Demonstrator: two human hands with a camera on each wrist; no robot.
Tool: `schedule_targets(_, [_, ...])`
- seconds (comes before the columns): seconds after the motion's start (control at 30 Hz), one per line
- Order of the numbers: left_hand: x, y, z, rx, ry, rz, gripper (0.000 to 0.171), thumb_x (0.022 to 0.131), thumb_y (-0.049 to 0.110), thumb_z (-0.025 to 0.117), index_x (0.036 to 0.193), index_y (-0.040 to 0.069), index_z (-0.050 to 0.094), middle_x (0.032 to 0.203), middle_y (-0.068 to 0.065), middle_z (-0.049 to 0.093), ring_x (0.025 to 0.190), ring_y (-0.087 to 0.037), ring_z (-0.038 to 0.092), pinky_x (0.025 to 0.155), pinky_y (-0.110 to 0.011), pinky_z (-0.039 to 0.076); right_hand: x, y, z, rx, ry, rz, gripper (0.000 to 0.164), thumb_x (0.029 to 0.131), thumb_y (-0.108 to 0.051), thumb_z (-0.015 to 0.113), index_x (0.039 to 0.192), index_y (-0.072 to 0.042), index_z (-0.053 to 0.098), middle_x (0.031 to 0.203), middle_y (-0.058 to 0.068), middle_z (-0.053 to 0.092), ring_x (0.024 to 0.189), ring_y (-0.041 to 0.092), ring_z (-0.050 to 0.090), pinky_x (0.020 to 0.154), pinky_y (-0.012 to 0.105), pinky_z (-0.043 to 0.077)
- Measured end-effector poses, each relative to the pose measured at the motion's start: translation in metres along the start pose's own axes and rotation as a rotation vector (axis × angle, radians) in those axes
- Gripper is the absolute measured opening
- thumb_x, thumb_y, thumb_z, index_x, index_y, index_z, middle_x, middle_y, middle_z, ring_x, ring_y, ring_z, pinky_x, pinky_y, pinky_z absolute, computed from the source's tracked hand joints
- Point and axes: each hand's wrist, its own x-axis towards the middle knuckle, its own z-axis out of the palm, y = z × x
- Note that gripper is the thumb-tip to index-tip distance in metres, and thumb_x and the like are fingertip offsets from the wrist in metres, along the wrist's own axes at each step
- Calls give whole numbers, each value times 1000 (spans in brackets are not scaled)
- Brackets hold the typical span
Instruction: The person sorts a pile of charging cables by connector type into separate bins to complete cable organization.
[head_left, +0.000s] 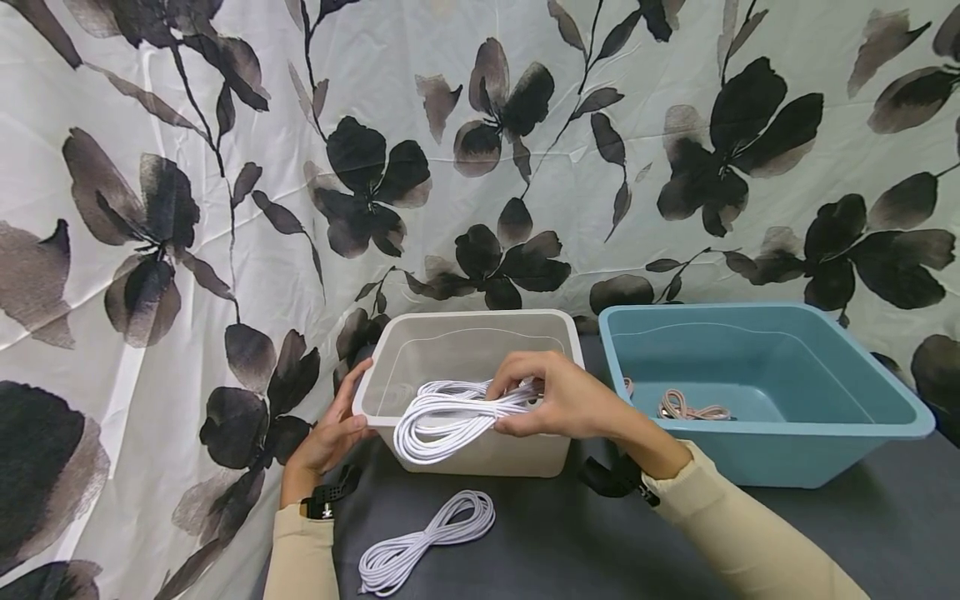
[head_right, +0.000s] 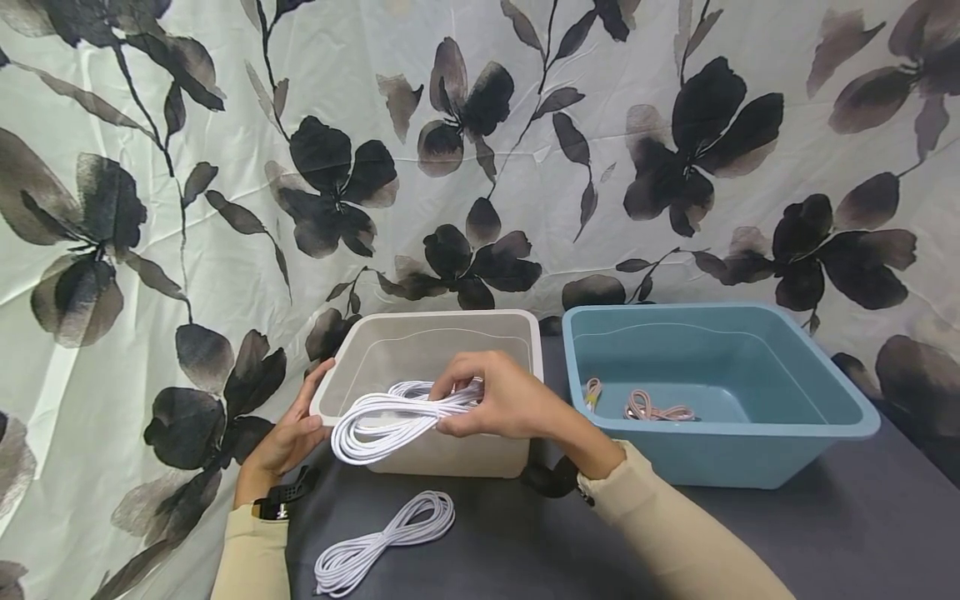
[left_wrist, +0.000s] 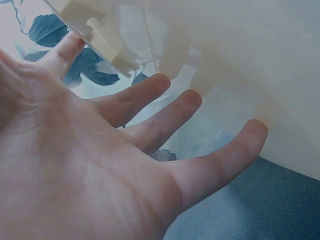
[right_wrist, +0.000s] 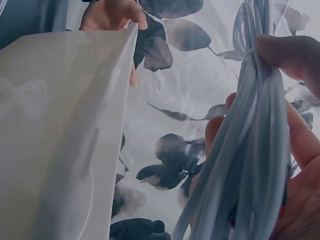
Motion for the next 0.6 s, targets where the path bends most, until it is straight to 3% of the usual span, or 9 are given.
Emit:
schedule_targets(0.27, [0,0,1,3,3,-10,91,97,17,60,165,29,0,163,-18,7,132,-18,51,98,-43,52,30,6,-15,9,-45,26,20,81,-15,85,99,-22,79,96,-7,72,91,15,62,80,34,50])
schedule_targets(0.43, [0,1,1,4,4,-9,91,97,17,60,165,28,1,162,-14,9,134,-26,49,99,-44,52,53,14,-24,10,-66,88,20,82,-15,85,101,-18,79,98,-3,73,95,19,63,87,40,49])
schedule_targets(0.6, [1,-1,0,1,2,-14,90,97,16,60,165,29,1,161,-17,9,132,-26,48,98,-44,51,72,29,-30,43,-92,180,20,81,-14,85,100,-16,78,99,0,72,94,21,62,82,37,49])
